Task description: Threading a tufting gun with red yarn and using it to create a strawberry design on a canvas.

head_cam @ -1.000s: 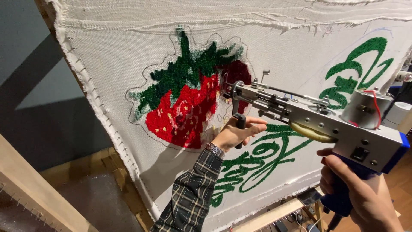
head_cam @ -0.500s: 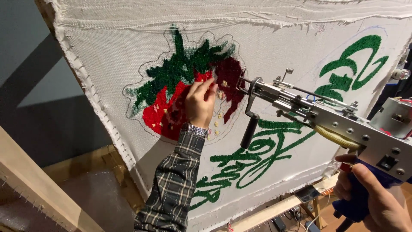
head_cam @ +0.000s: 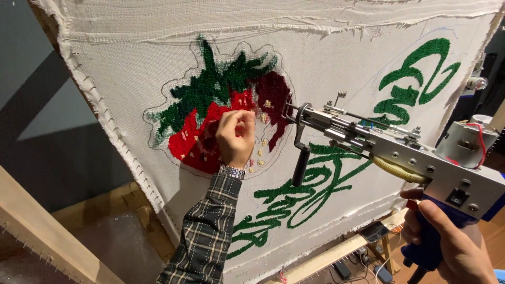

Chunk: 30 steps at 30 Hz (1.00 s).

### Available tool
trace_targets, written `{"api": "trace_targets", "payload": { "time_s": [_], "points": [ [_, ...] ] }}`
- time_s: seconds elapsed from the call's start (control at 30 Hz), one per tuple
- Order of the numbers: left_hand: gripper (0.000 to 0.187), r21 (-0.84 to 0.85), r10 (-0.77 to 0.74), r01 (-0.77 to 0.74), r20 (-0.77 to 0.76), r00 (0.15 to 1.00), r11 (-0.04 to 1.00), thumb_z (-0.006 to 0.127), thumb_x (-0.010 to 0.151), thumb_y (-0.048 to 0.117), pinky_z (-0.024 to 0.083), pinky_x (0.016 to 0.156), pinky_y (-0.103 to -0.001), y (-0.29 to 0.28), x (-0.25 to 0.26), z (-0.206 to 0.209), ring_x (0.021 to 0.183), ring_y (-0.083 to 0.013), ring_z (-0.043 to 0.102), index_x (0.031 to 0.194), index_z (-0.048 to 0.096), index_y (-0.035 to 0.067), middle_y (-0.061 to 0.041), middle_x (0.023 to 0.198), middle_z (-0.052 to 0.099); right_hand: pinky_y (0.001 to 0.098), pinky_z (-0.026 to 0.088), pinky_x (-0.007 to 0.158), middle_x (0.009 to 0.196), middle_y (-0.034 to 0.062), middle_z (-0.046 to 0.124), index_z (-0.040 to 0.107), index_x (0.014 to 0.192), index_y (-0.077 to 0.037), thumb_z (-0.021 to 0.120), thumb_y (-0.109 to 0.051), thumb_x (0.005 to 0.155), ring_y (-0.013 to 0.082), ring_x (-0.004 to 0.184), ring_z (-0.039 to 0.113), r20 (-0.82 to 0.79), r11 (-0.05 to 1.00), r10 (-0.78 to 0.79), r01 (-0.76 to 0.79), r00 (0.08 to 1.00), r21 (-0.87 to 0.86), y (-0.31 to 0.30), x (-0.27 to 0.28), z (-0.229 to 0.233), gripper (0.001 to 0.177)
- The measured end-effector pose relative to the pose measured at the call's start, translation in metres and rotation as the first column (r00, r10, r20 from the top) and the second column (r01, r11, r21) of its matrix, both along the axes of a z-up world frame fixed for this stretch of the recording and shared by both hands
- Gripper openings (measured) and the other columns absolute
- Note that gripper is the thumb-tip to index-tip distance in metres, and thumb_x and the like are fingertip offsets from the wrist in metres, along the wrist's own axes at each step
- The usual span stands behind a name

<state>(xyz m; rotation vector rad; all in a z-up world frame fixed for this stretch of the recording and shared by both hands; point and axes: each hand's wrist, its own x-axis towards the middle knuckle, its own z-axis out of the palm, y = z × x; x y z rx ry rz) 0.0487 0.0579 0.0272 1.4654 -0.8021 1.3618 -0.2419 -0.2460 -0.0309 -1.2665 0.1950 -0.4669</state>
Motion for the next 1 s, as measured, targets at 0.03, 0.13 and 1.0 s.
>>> {"api": "trace_targets", "payload": {
  "time_s": [0.03,0.13,1.0],
  "points": [
    [0.032,0.000,0.000,0.000,-0.001,1.000,1.000,0.059,0.106,0.031,0.056,0.053,-0.024,0.001,0.003,-0.001,0.069,-0.0171,0.065,0.098,0.072,0.002,-0.014,0.099,0.068,0.0422,0.021,0.053,0.071,0.0125,0.028,0.061,0.127,0.008,0.050,-0.026,0.109,0.0266,0.058,0.024,-0.001,1.000,0.000,0.000,1.000,0.000,-0.002,0.001,-0.004,0.041],
    [0.019,0.045,0.056,-0.056,-0.003,0.998,0.997,0.068,0.102,0.020,0.060,0.059,-0.026,0.003,0.017,-0.006,0.069,-0.0172,0.068,0.105,0.070,0.001,-0.014,0.101,0.072,0.0414,0.023,0.054,0.072,0.0113,0.031,0.062,0.129,0.004,0.051,-0.030,0.110,0.0256,0.059,0.026,-0.026,1.000,0.022,-0.022,0.999,0.009,-0.002,0.000,-0.007,0.041],
    [0.015,0.150,0.176,-0.182,0.056,0.983,0.972,0.075,0.096,0.007,0.065,0.067,-0.028,0.001,0.040,0.013,0.084,-0.0249,0.074,0.108,0.077,-0.001,-0.018,0.105,0.075,0.0417,0.023,0.051,0.080,0.0177,0.040,0.063,0.125,0.015,0.054,-0.021,0.107,0.0278,0.064,0.033,0.044,0.995,-0.102,0.101,0.994,0.024,0.021,-0.021,-0.019,0.042]
  ]
}}
